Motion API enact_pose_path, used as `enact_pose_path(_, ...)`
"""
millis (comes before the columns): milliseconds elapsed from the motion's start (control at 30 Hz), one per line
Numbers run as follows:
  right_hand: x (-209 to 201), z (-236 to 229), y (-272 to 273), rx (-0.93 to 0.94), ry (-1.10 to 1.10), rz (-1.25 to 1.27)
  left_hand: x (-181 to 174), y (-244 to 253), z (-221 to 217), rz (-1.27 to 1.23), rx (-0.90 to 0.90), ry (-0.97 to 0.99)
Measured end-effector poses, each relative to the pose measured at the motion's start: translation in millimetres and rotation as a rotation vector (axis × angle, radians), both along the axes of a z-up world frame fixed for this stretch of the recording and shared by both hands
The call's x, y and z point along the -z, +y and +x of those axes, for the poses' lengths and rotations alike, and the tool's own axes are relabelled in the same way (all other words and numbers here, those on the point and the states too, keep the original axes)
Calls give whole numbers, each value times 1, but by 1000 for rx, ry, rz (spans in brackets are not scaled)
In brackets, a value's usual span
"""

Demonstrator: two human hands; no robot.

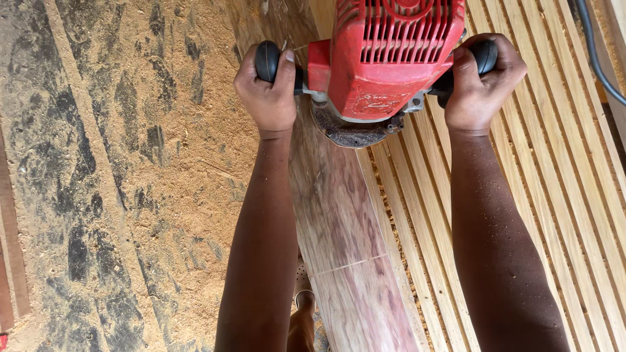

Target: The person uses a handheld electric router to cut grooves into a long wooden plank. They guide the tool along the wood's length, creating parallel channels while sawdust accumulates on the surface.

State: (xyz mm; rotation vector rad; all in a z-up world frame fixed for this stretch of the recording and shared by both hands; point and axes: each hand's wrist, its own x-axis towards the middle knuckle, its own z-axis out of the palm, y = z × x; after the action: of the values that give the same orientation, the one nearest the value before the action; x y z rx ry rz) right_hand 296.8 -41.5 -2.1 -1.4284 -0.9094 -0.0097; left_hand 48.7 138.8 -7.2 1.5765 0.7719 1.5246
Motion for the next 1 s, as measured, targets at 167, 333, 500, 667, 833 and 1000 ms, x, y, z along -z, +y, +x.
enact_pose_path(167,7,4,11,-11,13,49,0,11,4,-15,19,-8)
enact_pose_path(333,11,11,18,-28,41,45,1,20,6,-38,15,1)
enact_pose_path(500,16,19,33,-4,31,33,1,34,11,-24,12,1)
enact_pose_path(667,23,26,47,-29,38,80,6,49,17,-16,50,-56)
enact_pose_path(833,14,31,66,-25,-2,38,5,68,23,-63,114,-123)
enact_pose_path(1000,7,29,84,-31,43,114,7,83,27,-3,39,-51)
